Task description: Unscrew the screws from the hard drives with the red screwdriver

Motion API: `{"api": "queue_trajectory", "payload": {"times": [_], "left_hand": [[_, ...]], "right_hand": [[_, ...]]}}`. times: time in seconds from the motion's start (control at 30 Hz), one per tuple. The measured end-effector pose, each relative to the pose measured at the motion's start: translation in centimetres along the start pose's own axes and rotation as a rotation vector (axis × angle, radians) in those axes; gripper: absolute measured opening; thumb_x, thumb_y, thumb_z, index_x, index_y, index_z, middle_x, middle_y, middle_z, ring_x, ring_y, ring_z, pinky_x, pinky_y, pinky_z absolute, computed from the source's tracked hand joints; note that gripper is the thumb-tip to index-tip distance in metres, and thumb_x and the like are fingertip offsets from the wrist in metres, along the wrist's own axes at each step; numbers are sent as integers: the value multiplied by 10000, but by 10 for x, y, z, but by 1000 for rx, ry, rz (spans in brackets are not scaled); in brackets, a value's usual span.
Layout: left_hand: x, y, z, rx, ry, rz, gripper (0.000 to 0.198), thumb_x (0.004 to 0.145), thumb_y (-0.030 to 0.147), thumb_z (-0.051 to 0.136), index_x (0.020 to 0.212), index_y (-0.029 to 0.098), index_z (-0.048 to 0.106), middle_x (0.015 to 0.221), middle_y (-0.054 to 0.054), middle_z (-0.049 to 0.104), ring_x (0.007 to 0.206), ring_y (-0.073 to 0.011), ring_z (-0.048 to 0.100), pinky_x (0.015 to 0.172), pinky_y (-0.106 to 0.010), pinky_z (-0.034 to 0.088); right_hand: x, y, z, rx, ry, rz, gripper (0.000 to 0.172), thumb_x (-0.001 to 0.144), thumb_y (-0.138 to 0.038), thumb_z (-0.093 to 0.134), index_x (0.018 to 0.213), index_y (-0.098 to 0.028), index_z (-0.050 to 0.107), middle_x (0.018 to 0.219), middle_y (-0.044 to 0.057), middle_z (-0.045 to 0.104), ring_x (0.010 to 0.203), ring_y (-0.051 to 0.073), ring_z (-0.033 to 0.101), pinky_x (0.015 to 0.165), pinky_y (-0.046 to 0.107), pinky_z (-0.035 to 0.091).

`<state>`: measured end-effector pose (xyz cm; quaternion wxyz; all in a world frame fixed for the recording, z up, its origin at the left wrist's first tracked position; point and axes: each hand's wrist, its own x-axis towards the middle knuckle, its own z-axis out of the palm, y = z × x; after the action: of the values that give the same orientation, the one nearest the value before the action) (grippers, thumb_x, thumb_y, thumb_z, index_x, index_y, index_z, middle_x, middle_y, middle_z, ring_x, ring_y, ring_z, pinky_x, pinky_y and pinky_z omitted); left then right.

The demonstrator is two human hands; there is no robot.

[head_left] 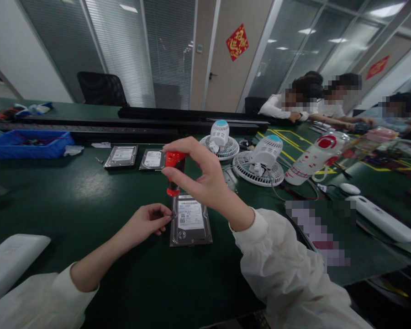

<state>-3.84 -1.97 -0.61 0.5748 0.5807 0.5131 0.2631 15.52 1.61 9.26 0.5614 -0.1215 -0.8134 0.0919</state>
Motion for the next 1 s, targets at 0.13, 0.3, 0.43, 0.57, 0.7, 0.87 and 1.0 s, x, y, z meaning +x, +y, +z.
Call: {"api": "queue_trajectory", "payload": {"times": [0.13, 0.3, 0.43, 0.57, 0.7, 0.87, 1.0], "left_hand": [[0, 0, 0, -15, -4, -2, 370, 689, 475, 827, 827, 185, 644, 699, 30, 647, 571, -118, 595, 544, -253, 502], [1, -1, 1, -25, -5, -4, 372, 682, 474, 810, 825, 180, 633, 676, 42, 631, 553, -105, 579, 532, -242, 483], [2, -1, 2, -35, -2, -5, 383, 667, 479, 808, 820, 178, 627, 675, 42, 633, 543, -99, 569, 526, -238, 467], [0, 2, 3, -32, -1, -15, 404, 650, 492, 811, 821, 175, 630, 674, 41, 632, 544, -100, 566, 532, -241, 464], [-1, 4, 2, -18, 0, -14, 401, 661, 502, 807, 822, 179, 631, 685, 36, 634, 561, -110, 577, 540, -249, 467], [0, 2, 2, -12, -1, -13, 404, 661, 508, 810, 828, 185, 633, 684, 36, 628, 559, -114, 572, 545, -258, 473], [1, 0, 2, -9, -7, -7, 402, 664, 514, 810, 815, 190, 627, 680, 35, 621, 563, -121, 578, 550, -264, 482]], "right_hand": [[1, 0, 0, 29, -60, -35, 306, 1051, -262, 448, 1301, -143, 580, 1306, 118, 684, 1227, 173, 636, 1063, 401, 541], [0, 0, 0, -74, -7, 9, 289, 1002, -348, 578, 1233, -181, 628, 1113, 62, 668, 1050, 173, 614, 971, 400, 572], [1, -1, -1, -66, -17, 13, 324, 1023, -360, 528, 1257, -164, 636, 1176, 96, 632, 1143, 202, 596, 1043, 449, 536], [1, -1, -1, 9, -66, -31, 349, 1064, -264, 389, 1327, -147, 586, 1269, 112, 653, 1199, 187, 601, 1075, 430, 519], [0, -1, 0, -89, -11, 22, 324, 1029, -381, 523, 1259, -186, 642, 1086, 51, 651, 1026, 166, 605, 982, 403, 564], [0, 0, -1, -29, -49, -23, 361, 1065, -290, 382, 1308, -148, 608, 1294, 114, 648, 1225, 179, 606, 1075, 415, 524], [-1, 1, 0, -101, -12, 30, 323, 1030, -397, 529, 1250, -187, 639, 1115, 68, 662, 1050, 181, 613, 1003, 439, 561]]}}
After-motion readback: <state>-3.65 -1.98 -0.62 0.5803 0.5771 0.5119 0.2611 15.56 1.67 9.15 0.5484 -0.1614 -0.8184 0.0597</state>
